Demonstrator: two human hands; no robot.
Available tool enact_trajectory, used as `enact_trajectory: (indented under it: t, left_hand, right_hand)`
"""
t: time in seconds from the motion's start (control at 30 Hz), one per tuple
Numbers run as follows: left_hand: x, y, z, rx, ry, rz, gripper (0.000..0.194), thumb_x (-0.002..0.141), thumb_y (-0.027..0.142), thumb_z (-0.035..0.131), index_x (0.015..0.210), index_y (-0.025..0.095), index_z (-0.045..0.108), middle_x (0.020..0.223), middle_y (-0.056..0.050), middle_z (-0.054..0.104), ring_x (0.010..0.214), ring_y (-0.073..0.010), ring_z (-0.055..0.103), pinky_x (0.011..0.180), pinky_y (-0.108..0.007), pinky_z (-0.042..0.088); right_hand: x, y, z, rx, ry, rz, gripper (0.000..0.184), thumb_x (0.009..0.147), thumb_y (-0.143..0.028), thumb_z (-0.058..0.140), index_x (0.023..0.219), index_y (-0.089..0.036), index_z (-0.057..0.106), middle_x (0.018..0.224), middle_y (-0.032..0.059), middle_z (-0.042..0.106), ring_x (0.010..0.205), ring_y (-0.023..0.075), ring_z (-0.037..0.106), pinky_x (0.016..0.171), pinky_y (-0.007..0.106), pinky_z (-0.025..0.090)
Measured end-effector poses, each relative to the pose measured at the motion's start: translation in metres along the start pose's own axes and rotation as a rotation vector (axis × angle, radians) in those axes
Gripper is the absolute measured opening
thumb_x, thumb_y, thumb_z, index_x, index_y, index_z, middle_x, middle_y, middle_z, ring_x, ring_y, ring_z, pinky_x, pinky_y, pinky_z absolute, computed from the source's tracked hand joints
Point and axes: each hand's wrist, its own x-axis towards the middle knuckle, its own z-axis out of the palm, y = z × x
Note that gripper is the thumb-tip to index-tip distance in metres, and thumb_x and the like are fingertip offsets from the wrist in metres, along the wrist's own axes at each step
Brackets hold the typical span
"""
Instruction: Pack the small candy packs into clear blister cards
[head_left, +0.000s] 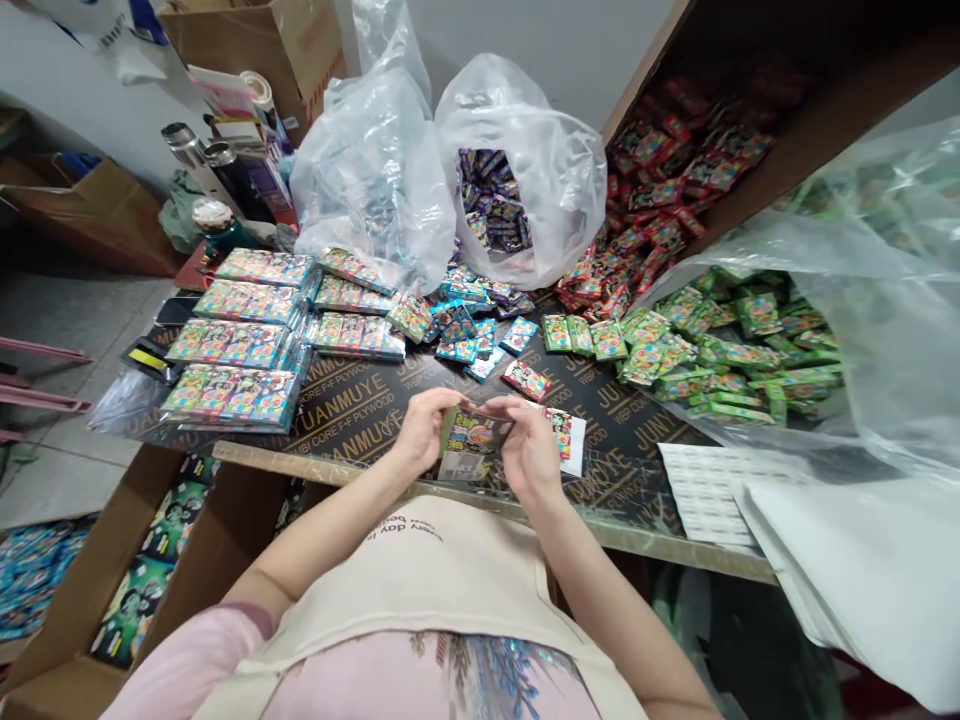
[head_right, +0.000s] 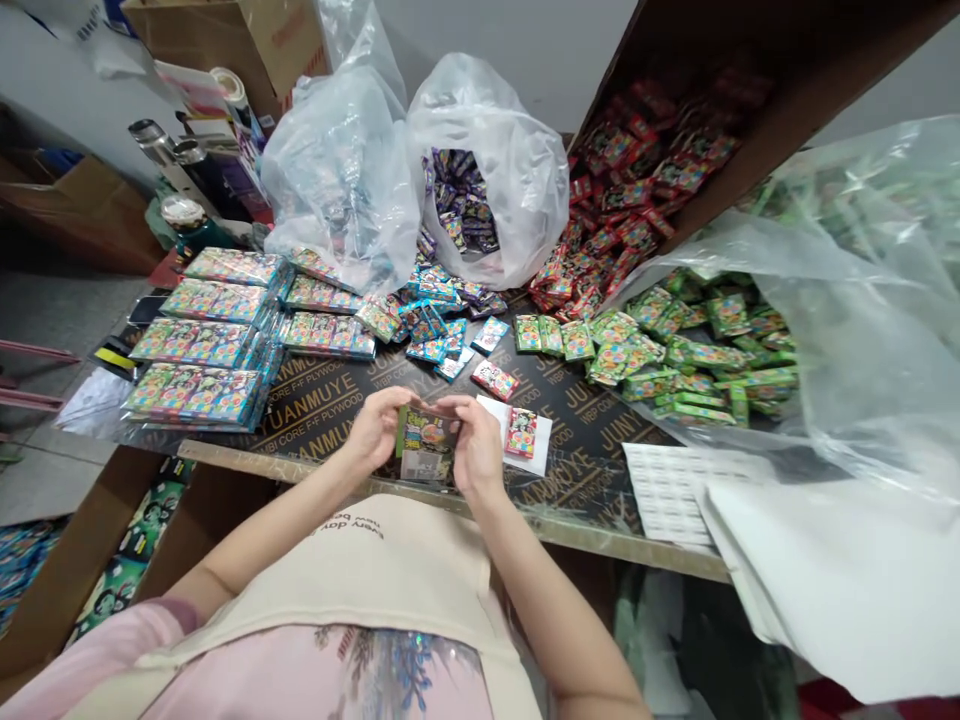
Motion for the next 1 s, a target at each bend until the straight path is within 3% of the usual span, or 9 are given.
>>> enact_trajectory:
  t: [0.1,0.23,0.33,0.47,0.63,0.7,0.77,0.9,1.0]
  left_hand:
    - [-0.003,0.024,-0.004,0.207,-0.059,0.035,0.013,0.056,0.015,0.066,0.068,0.016,0.070,0.067,-0.002,0.071,0.066,-0.0174,0.067,0.065,-0.027,0.051]
    - [-0.015,0.041,-0.008,0.657,-0.183,0.407,0.012,0.067,0.017,0.067,0.075,0.020,0.076,0.078,-0.005,0.075,0.077,-0.0199,0.069,0.078,-0.033,0.053]
    - [-0.022,0.045,-0.011,0.867,-0.268,0.577,0.007,0.068,0.023,0.073,0.074,0.022,0.077,0.083,-0.006,0.075,0.080,-0.0218,0.070,0.081,-0.035,0.054]
    - [-0.020,0.049,-0.013,0.872,-0.278,0.527,0.009,0.066,0.025,0.077,0.075,0.021,0.077,0.081,-0.007,0.075,0.077,-0.0217,0.071,0.074,-0.033,0.056]
    - [-0.014,0.056,-0.011,0.860,-0.271,0.362,0.011,0.065,0.026,0.077,0.070,0.016,0.075,0.069,-0.006,0.073,0.063,-0.0190,0.068,0.061,-0.027,0.055]
    - [-0.016,0.057,-0.011,0.937,-0.295,0.432,0.009,0.069,0.025,0.073,0.070,0.016,0.075,0.069,-0.006,0.073,0.064,-0.0186,0.068,0.062,-0.027,0.055]
    - [-0.021,0.056,-0.012,1.051,-0.340,0.588,0.009,0.074,0.024,0.068,0.071,0.017,0.074,0.075,-0.007,0.074,0.069,-0.0186,0.069,0.066,-0.028,0.056]
    - [-0.026,0.049,-0.021,1.226,-0.425,0.904,0.008,0.077,0.026,0.067,0.075,0.020,0.071,0.088,-0.009,0.074,0.079,-0.0185,0.070,0.074,-0.030,0.056]
    - [-0.023,0.040,-0.025,1.257,-0.471,0.970,0.009,0.082,0.026,0.064,0.077,0.020,0.070,0.095,-0.010,0.074,0.084,-0.0186,0.070,0.077,-0.031,0.056]
  right_hand:
    - [-0.004,-0.011,-0.008,-0.066,-0.076,-0.055,0.012,0.078,-0.028,0.057,0.085,-0.023,0.065,0.081,0.0025,0.072,0.079,0.0214,0.069,0.068,0.034,0.054]
    - [-0.006,-0.021,-0.019,-0.239,-0.111,-0.259,0.012,0.082,-0.031,0.061,0.087,-0.026,0.071,0.091,0.0036,0.074,0.087,0.0225,0.070,0.078,0.039,0.055]
    - [-0.005,-0.023,-0.030,-0.357,-0.212,-0.405,0.013,0.082,-0.033,0.064,0.087,-0.027,0.074,0.097,0.0038,0.074,0.095,0.0241,0.069,0.090,0.044,0.052]
    - [-0.008,-0.029,-0.031,-0.409,-0.226,-0.421,0.010,0.078,-0.032,0.068,0.084,-0.027,0.076,0.094,0.0035,0.075,0.089,0.0237,0.070,0.086,0.042,0.055]
    - [-0.010,-0.041,-0.020,-0.376,-0.198,-0.210,0.012,0.077,-0.033,0.069,0.081,-0.022,0.075,0.074,0.0027,0.073,0.060,0.0183,0.067,0.059,0.033,0.056]
    - [-0.010,-0.044,-0.019,-0.391,-0.207,-0.195,0.013,0.077,-0.033,0.069,0.080,-0.021,0.074,0.073,0.0028,0.073,0.058,0.0176,0.066,0.058,0.032,0.056]
    - [-0.009,-0.043,-0.023,-0.431,-0.220,-0.241,0.013,0.079,-0.033,0.068,0.082,-0.022,0.074,0.078,0.0037,0.074,0.062,0.0187,0.068,0.062,0.033,0.058]
    - [-0.013,-0.030,-0.034,-0.502,-0.304,-0.449,0.014,0.081,-0.030,0.066,0.091,-0.025,0.074,0.101,0.0055,0.073,0.094,0.0232,0.069,0.088,0.042,0.055]
    - [-0.022,-0.015,-0.035,-0.548,-0.297,-0.547,0.018,0.087,-0.027,0.057,0.097,-0.027,0.072,0.110,0.0050,0.071,0.100,0.0208,0.068,0.091,0.040,0.055]
